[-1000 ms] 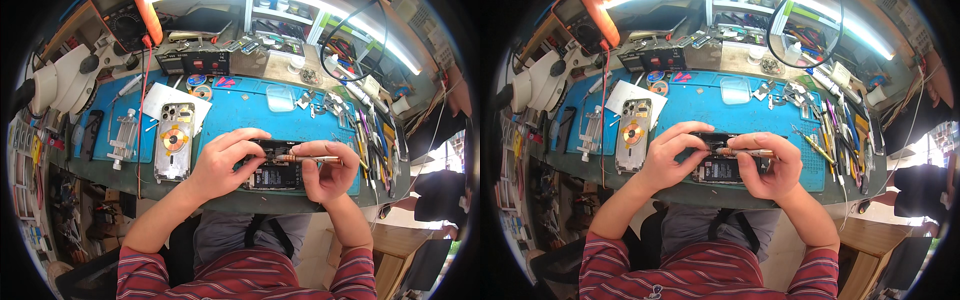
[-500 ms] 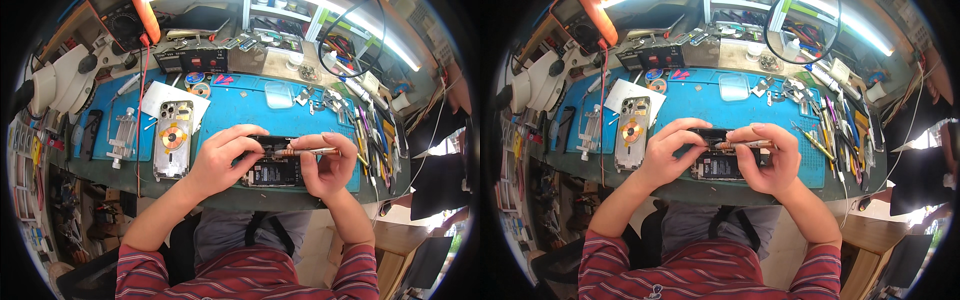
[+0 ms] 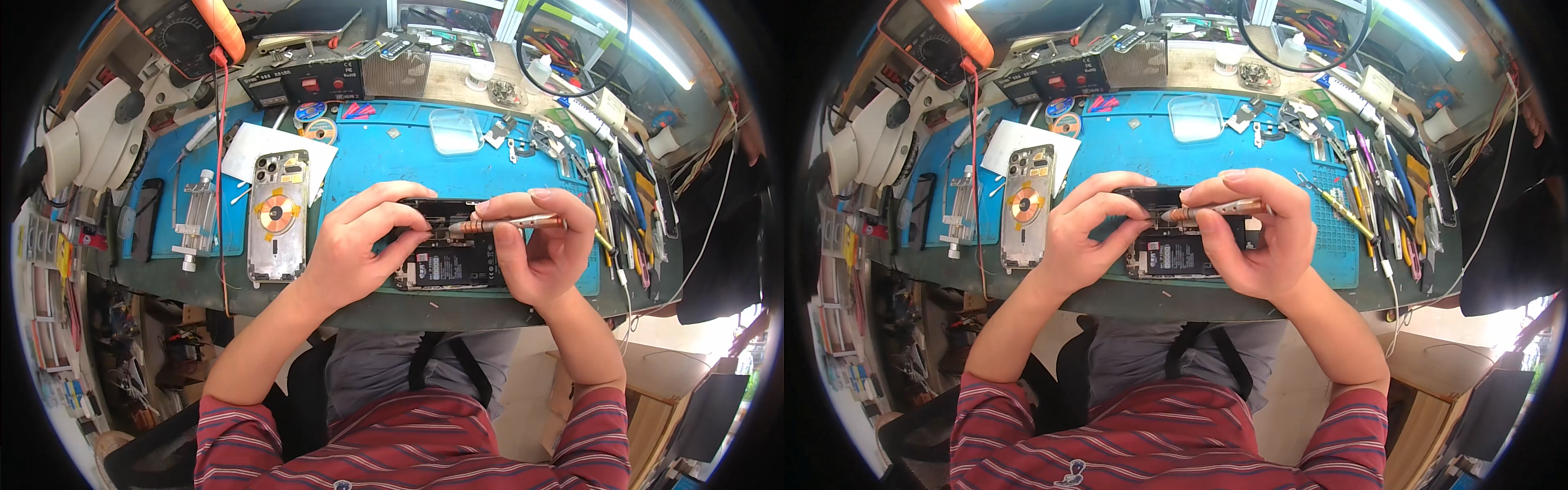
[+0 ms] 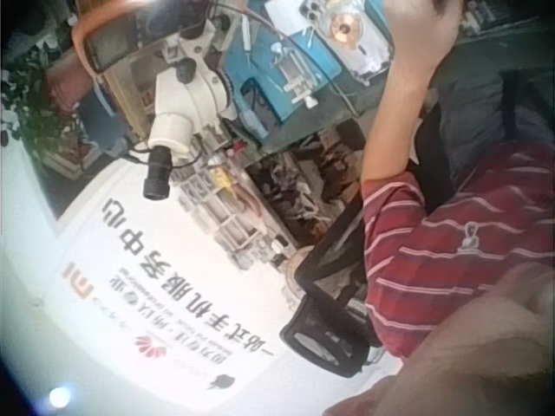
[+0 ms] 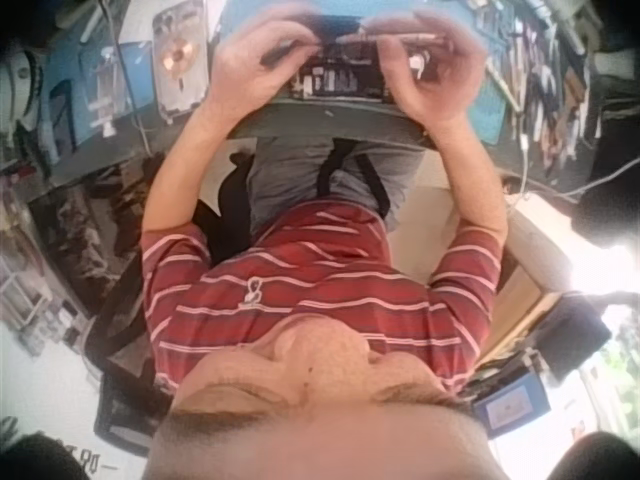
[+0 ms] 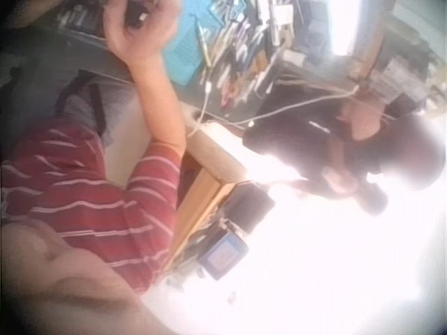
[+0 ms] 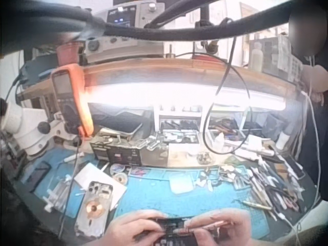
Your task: The person uses a screwdriver to remove screws from a smartphone, then uses a prying tool to separate the screen from the frame. They test the device by turning it on and interacting with the touchscreen. The person then retrieves a phone case from a shelf and returns to the workbench to continue working on the phone.
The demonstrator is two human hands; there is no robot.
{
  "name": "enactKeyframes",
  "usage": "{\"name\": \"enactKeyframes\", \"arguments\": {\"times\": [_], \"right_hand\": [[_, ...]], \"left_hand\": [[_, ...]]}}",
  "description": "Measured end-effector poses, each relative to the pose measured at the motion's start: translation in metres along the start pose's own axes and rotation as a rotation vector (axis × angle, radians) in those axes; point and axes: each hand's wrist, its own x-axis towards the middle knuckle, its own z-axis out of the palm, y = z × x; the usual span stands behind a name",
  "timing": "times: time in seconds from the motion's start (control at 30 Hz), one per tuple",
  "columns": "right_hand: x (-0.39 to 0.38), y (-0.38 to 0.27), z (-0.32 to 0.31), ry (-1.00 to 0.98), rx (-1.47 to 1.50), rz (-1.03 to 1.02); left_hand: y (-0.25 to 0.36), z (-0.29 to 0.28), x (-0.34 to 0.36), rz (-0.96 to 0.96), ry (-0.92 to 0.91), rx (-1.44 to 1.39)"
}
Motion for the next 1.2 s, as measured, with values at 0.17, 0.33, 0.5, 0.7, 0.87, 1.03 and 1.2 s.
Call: {"name": "enactKeyframes", "arguments": {"times": [0.17,0.33,0.5,0.7,0.87,1.03,1.2], "right_hand": [[0.002,-0.002,0.000,-0.020,0.011,-0.015],[0.000,-0.002,-0.002,-0.026,-0.009,-0.004],[0.005,-0.005,-0.006,-0.029,-0.001,-0.018],[0.001,-0.003,-0.011,0.020,-0.036,0.011],[0.000,-0.003,-0.004,0.007,0.014,0.023],[0.001,-0.002,-0.003,0.002,0.022,0.011],[0.000,-0.002,-0.004,-0.007,0.005,0.014]], "left_hand": [[0.001,-0.001,0.000,0.007,-0.008,0.026],[0.000,0.000,0.000,0.008,-0.014,0.040],[0.004,-0.002,0.002,0.006,-0.023,0.047],[0.000,-0.001,0.000,0.021,-0.017,0.026],[0.000,-0.001,0.000,0.022,-0.007,-0.005],[0.001,-0.001,-0.001,0.010,-0.004,0.011],[0.000,-0.001,0.000,0.017,-0.001,0.012]]}}
